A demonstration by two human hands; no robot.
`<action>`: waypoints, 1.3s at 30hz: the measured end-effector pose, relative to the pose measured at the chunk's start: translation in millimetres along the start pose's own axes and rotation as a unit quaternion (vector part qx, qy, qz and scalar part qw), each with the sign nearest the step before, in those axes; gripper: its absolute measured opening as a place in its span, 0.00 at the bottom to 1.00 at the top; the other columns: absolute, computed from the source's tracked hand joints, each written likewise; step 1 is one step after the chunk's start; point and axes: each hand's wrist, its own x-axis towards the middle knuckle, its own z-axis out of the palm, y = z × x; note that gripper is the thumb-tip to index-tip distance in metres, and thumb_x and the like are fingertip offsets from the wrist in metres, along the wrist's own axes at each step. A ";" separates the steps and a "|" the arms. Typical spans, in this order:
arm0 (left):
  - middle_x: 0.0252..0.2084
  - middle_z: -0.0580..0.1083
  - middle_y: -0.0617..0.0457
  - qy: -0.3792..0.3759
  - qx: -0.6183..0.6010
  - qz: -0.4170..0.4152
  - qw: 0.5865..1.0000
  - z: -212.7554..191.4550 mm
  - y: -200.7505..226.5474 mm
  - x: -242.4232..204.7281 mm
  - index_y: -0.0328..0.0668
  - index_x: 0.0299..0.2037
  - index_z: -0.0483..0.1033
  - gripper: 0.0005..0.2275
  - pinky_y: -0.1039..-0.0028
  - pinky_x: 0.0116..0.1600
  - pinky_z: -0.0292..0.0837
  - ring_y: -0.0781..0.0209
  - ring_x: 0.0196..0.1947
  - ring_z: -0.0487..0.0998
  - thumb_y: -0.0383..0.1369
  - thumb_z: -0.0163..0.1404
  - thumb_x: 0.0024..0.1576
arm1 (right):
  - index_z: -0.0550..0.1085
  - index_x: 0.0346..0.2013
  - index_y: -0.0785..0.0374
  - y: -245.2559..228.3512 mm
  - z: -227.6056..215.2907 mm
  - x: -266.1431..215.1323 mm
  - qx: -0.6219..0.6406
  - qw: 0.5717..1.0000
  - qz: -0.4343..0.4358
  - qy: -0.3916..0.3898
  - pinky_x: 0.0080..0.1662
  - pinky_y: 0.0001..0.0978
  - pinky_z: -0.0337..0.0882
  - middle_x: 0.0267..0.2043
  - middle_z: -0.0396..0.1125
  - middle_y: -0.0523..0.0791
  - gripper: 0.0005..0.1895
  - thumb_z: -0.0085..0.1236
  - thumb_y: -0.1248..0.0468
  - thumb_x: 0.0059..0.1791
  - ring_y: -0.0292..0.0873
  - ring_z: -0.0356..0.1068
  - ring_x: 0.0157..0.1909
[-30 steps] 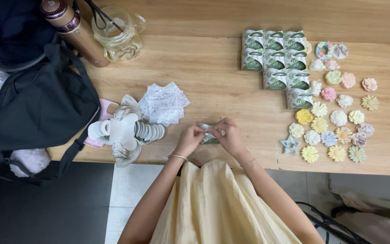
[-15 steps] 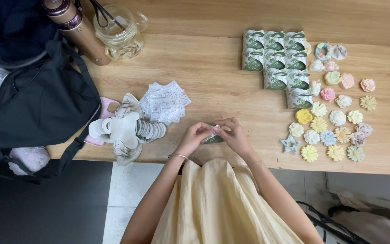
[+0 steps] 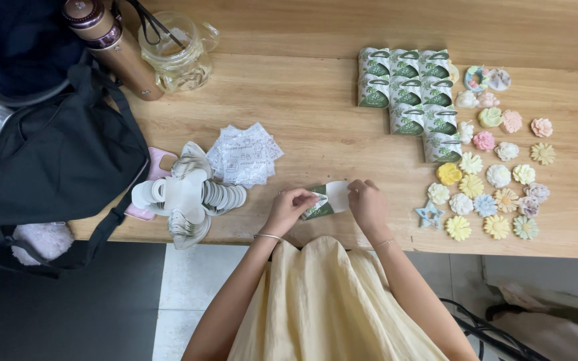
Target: The recorder is packaging small decorative flower-shaped objects into small boxes and bags.
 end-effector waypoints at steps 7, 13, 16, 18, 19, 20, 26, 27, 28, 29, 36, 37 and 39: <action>0.31 0.78 0.54 0.023 -0.023 -0.007 0.999 5.9 -3.2 -0.4 0.35 0.36 0.80 0.10 0.77 0.35 0.73 0.69 0.29 0.77 0.35 0.61 0.56 | 0.77 0.51 0.57 -14.7 3.4 1.3 0.054 0.994 0.011 -0.095 0.45 0.50 0.74 0.39 0.74 0.58 0.16 0.57 0.60 0.49 0.61 0.75 0.42; 0.29 0.77 0.53 0.029 -0.030 -0.031 0.999 9.1 -5.6 0.5 0.35 0.34 0.78 0.10 0.77 0.35 0.73 0.69 0.28 0.75 0.35 0.63 0.56 | 0.80 0.44 0.58 -4.2 21.4 -0.7 0.132 0.973 0.044 -0.182 0.50 0.44 0.73 0.42 0.76 0.52 0.14 0.57 0.53 0.52 0.55 0.76 0.47; 0.29 0.78 0.55 0.027 -0.055 -0.031 0.998 9.3 -8.4 2.8 0.36 0.34 0.78 0.10 0.77 0.35 0.73 0.70 0.29 0.76 0.35 0.62 0.56 | 0.77 0.42 0.60 -5.4 22.0 1.0 0.172 0.964 0.044 -0.197 0.49 0.40 0.71 0.42 0.77 0.50 0.12 0.61 0.56 0.50 0.49 0.76 0.46; 0.28 0.78 0.54 0.026 -0.027 0.011 0.999 10.3 -7.0 2.6 0.36 0.33 0.76 0.11 0.76 0.35 0.75 0.68 0.28 0.78 0.34 0.65 0.51 | 0.76 0.39 0.62 -1.8 28.6 0.2 0.230 0.960 0.040 -0.157 0.49 0.36 0.71 0.42 0.76 0.47 0.10 0.63 0.60 0.48 0.44 0.75 0.45; 0.28 0.78 0.54 0.026 -0.027 0.010 0.999 11.8 -4.0 1.7 0.36 0.33 0.76 0.11 0.76 0.35 0.75 0.68 0.28 0.78 0.34 0.65 0.51 | 0.76 0.39 0.62 -3.6 25.0 1.3 0.230 0.960 0.040 -0.158 0.49 0.36 0.71 0.42 0.76 0.47 0.10 0.63 0.60 0.48 0.44 0.75 0.45; 0.28 0.77 0.53 0.051 0.000 0.013 0.999 12.3 -0.9 1.2 0.36 0.35 0.75 0.12 0.75 0.34 0.74 0.66 0.27 0.78 0.34 0.65 0.51 | 0.77 0.38 0.62 -6.3 22.0 3.0 0.253 0.953 0.046 -0.158 0.49 0.34 0.72 0.42 0.77 0.46 0.08 0.63 0.62 0.49 0.42 0.75 0.46; 0.29 0.75 0.48 0.074 0.058 -0.002 0.996 2.0 35.4 -3.6 0.38 0.44 0.75 0.13 0.67 0.36 0.72 0.58 0.29 0.78 0.35 0.60 0.55 | 0.79 0.39 0.63 -26.8 -1.9 6.0 0.324 0.924 0.022 -0.202 0.49 0.32 0.71 0.39 0.76 0.45 0.05 0.62 0.66 0.50 0.39 0.72 0.45; 0.32 0.74 0.46 0.072 0.090 0.051 0.992 2.1 33.4 -4.1 0.37 0.41 0.78 0.10 0.66 0.37 0.73 0.55 0.31 0.79 0.35 0.59 0.56 | 0.80 0.40 0.63 -28.0 -5.6 6.7 0.323 0.922 0.002 -0.213 0.50 0.31 0.70 0.40 0.76 0.44 0.06 0.60 0.67 0.49 0.38 0.72 0.46; 0.32 0.74 0.46 0.071 0.090 0.050 0.992 2.2 29.5 -4.7 0.37 0.41 0.78 0.10 0.66 0.37 0.73 0.55 0.31 0.79 0.35 0.59 0.56 | 0.80 0.40 0.63 -25.5 -5.2 6.2 0.323 0.922 0.003 -0.214 0.50 0.31 0.70 0.40 0.76 0.44 0.06 0.60 0.67 0.49 0.38 0.72 0.46; 0.32 0.75 0.46 0.087 0.096 0.068 0.989 2.2 25.5 -5.3 0.36 0.39 0.77 0.09 0.64 0.39 0.72 0.52 0.34 0.77 0.36 0.57 0.58 | 0.80 0.40 0.63 -23.1 -4.8 5.7 0.329 0.923 0.008 -0.199 0.51 0.32 0.70 0.41 0.77 0.44 0.07 0.60 0.67 0.49 0.39 0.73 0.46; 0.31 0.76 0.45 0.102 0.201 -0.007 0.974 -8.0 6.4 -7.4 0.39 0.26 0.74 0.15 0.60 0.46 0.71 0.49 0.41 0.74 0.41 0.61 0.57 | 0.81 0.41 0.62 -20.2 -7.3 6.1 0.152 0.987 0.015 -0.042 0.46 0.40 0.76 0.41 0.77 0.50 0.08 0.58 0.67 0.49 0.49 0.78 0.41; 0.31 0.76 0.45 0.102 0.200 -0.008 0.974 -7.9 7.5 -9.0 0.39 0.26 0.74 0.15 0.60 0.46 0.71 0.49 0.41 0.74 0.41 0.61 0.57 | 0.81 0.41 0.62 -20.2 -5.2 6.4 0.151 0.987 0.015 -0.043 0.46 0.40 0.76 0.41 0.77 0.50 0.08 0.58 0.67 0.49 0.49 0.78 0.41; 0.45 0.72 0.41 0.108 0.222 0.052 0.968 -9.3 9.6 -12.4 0.39 0.29 0.77 0.08 0.59 0.51 0.70 0.44 0.48 0.72 0.33 0.62 0.48 | 0.81 0.43 0.60 -21.6 0.4 7.2 0.189 0.979 0.020 -0.079 0.46 0.38 0.76 0.40 0.78 0.51 0.09 0.59 0.65 0.49 0.46 0.79 0.44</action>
